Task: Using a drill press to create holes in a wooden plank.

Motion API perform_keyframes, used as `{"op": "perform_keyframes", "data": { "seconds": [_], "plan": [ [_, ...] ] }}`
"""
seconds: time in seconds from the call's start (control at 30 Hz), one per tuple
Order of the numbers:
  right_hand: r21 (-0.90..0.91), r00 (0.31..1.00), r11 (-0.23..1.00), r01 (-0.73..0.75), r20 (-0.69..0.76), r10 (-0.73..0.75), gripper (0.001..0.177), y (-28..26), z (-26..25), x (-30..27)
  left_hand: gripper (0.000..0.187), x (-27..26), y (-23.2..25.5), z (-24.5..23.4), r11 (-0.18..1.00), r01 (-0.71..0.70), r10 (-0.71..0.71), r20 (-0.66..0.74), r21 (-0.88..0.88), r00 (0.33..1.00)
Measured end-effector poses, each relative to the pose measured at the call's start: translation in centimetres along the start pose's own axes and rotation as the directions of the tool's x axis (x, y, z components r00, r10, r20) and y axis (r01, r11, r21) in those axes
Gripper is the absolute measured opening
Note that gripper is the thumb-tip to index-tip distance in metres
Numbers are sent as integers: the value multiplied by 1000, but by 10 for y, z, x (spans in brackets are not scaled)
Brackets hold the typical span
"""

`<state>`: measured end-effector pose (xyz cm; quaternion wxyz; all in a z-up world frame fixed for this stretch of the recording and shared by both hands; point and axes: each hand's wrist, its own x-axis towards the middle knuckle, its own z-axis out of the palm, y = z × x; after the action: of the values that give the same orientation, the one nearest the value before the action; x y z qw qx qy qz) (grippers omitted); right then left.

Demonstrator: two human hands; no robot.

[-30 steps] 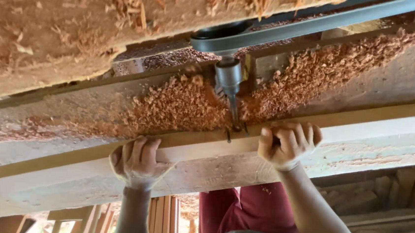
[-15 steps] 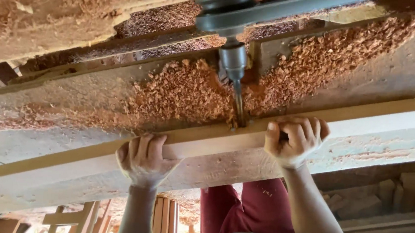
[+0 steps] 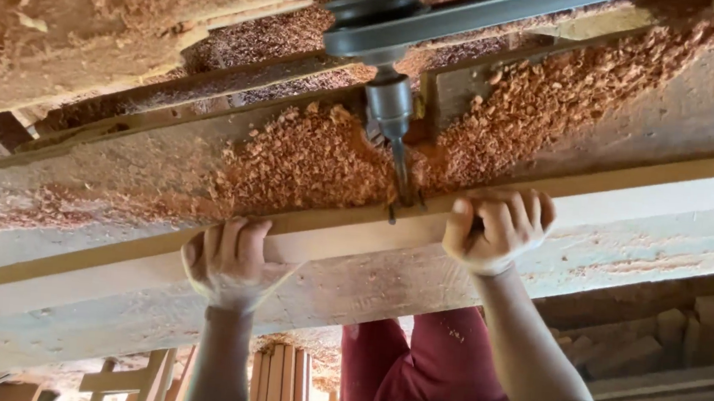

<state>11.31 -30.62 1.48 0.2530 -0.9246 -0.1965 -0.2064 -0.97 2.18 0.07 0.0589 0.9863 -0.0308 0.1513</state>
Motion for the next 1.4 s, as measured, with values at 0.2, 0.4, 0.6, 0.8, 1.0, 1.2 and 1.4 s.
{"op": "perform_keyframes", "data": {
  "seconds": [0.2,0.4,0.6,0.8,1.0,1.2,1.4],
  "plan": [
    [51,992,999,-15,129,8,35,13,-14,-16,46,11,16,-12,995,47,-44,36,-90,998],
    [41,987,999,-22,158,15,37,28,-33,-26,28,-8,39,-2,997,81,-81,53,-2,995],
    [18,992,1000,22,127,-24,38,29,-30,-27,7,46,41,-30,997,67,-63,104,-35,993],
    [-42,990,998,57,130,-51,42,21,-26,-23,32,6,-4,-19,993,76,-60,170,-88,984],
    [-103,975,994,-25,217,47,37,-7,-48,-23,54,-45,-9,-56,997,29,-48,261,78,964],
    [2,950,997,-78,305,74,34,-1,-48,-52,66,-74,-43,-77,983,46,-72,141,180,987],
    [397,800,917,-25,558,-220,16,-98,-31,-16,53,-112,-52,-66,988,17,-9,-52,155,999]
  ]
}}
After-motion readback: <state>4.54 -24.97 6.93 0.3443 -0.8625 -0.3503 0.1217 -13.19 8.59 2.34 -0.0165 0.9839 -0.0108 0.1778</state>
